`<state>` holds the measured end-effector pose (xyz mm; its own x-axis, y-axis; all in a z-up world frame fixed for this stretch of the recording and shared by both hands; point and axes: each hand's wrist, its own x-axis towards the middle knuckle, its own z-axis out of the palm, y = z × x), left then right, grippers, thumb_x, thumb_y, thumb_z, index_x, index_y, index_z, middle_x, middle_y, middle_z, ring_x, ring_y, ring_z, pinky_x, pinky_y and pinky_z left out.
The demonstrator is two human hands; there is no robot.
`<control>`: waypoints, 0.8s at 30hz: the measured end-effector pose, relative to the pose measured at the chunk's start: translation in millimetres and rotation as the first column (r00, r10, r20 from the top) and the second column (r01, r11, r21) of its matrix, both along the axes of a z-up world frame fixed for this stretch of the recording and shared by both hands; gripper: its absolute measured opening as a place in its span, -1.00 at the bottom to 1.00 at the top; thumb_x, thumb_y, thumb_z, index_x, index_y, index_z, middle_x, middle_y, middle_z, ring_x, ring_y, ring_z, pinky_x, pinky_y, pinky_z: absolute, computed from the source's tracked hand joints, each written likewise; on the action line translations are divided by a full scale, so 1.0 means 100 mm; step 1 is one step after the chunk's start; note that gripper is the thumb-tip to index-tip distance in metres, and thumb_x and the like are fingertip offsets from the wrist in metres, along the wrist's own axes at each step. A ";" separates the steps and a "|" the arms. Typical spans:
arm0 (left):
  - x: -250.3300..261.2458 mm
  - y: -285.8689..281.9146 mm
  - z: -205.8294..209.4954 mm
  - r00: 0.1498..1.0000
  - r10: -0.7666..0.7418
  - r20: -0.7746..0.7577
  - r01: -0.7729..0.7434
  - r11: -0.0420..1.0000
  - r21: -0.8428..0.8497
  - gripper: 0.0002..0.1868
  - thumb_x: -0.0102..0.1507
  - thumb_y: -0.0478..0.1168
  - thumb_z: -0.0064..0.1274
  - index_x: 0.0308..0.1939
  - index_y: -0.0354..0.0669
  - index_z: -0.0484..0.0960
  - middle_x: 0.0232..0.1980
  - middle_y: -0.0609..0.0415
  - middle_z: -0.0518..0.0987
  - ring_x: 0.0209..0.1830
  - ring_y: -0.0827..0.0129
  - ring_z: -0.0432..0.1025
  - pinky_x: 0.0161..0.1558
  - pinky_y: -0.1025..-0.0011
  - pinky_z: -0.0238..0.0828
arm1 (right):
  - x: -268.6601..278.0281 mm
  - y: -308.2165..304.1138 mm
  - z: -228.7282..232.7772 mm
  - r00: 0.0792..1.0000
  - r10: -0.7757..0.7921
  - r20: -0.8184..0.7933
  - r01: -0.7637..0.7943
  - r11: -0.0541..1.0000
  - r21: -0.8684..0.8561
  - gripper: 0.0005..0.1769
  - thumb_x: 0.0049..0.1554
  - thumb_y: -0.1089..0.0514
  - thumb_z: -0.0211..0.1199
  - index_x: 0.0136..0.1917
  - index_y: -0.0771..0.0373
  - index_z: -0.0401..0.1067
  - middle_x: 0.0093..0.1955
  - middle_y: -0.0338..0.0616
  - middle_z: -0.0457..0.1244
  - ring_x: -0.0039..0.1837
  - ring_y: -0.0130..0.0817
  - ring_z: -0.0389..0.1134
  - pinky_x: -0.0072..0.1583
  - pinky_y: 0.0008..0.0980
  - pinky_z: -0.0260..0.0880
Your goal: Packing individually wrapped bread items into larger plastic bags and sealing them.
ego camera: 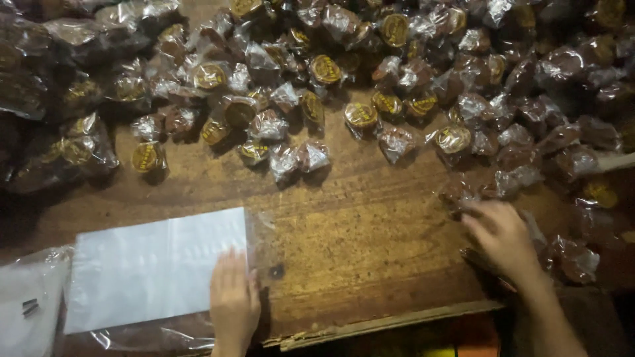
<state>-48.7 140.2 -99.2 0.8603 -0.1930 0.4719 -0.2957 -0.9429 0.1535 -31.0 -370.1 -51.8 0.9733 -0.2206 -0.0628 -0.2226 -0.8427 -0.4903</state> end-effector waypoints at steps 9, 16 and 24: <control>-0.14 0.21 -0.38 0.979 0.170 -0.110 -0.177 0.982 -0.060 -0.55 0.39 -0.26 -0.09 0.35 -0.38 0.48 0.44 -0.18 0.45 0.51 0.04 0.29 0.54 -0.01 0.08 | 2.90 1.21 -0.25 0.985 0.155 0.078 -0.161 0.983 0.088 -0.37 0.34 -0.05 -0.01 0.51 0.43 0.17 0.48 0.24 0.15 0.49 0.16 0.15 0.45 -0.01 0.07; -0.18 0.28 -0.38 0.965 0.200 -0.167 -0.223 0.966 -0.128 -0.34 0.06 -0.50 0.25 0.27 -0.19 0.58 0.34 -0.04 0.55 0.38 0.19 0.43 0.49 0.23 0.25 | 2.71 1.66 -0.11 0.962 0.074 -0.262 -0.069 0.997 0.030 -0.13 0.07 -0.27 0.42 0.37 0.38 0.25 0.46 0.28 0.04 0.52 0.13 -0.04 0.45 0.11 0.09; -0.15 0.27 -0.48 0.904 0.232 -0.358 -0.182 0.969 0.169 -0.34 0.44 0.09 -0.43 0.59 -0.06 0.09 0.67 0.06 0.05 0.67 0.23 -0.08 0.56 0.12 -0.21 | 2.92 2.31 0.04 0.991 -0.086 0.103 -0.003 0.754 0.657 -0.46 0.13 -0.17 0.32 0.22 0.17 0.29 0.15 -0.18 0.32 0.13 -0.37 0.37 0.18 -0.33 0.40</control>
<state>-64.0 166.9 -147.7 0.9953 -0.0281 0.0925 -0.0363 -0.9955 0.0880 260.9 -138.8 -48.2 0.9736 -0.2093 -0.0913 -0.1522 -0.2968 -0.9427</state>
